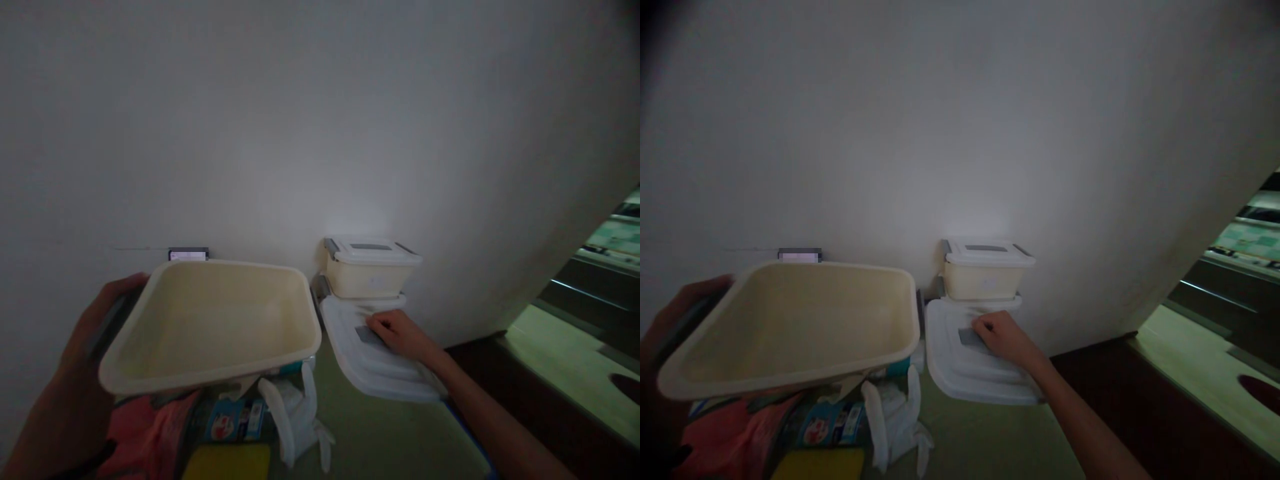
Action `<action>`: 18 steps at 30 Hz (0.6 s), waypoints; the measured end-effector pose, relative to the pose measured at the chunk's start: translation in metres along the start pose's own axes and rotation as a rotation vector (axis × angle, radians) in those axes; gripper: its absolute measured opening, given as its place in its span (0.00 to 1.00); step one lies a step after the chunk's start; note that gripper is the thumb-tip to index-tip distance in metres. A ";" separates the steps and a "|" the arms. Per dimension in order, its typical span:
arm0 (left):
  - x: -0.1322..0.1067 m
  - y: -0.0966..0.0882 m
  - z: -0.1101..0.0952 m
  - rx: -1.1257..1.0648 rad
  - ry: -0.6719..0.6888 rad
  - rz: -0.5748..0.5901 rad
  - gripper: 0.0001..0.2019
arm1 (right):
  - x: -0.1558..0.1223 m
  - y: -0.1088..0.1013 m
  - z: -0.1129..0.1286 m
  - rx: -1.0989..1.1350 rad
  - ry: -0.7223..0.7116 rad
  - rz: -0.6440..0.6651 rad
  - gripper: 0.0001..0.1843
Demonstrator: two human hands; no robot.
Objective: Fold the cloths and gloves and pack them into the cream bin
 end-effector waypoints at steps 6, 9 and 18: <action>-0.006 -0.002 -0.008 -0.015 -0.029 -0.116 0.17 | -0.027 0.037 -0.046 -0.192 0.059 0.159 0.12; -0.001 -0.002 0.001 -0.037 -0.075 -0.109 0.16 | -0.035 0.064 -0.058 -0.235 0.090 0.201 0.16; 0.004 -0.001 -0.012 0.064 0.151 -0.112 0.17 | -0.040 0.093 -0.083 -0.214 0.125 0.275 0.17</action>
Point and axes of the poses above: each hand's wrist, its own x-axis towards the middle knuckle, its own y-axis out of the palm, z = x × y, the point moved 9 cm from there along x, towards the middle knuckle, and after that the axes turned 15 degrees about -z, right-handed, at the moved point
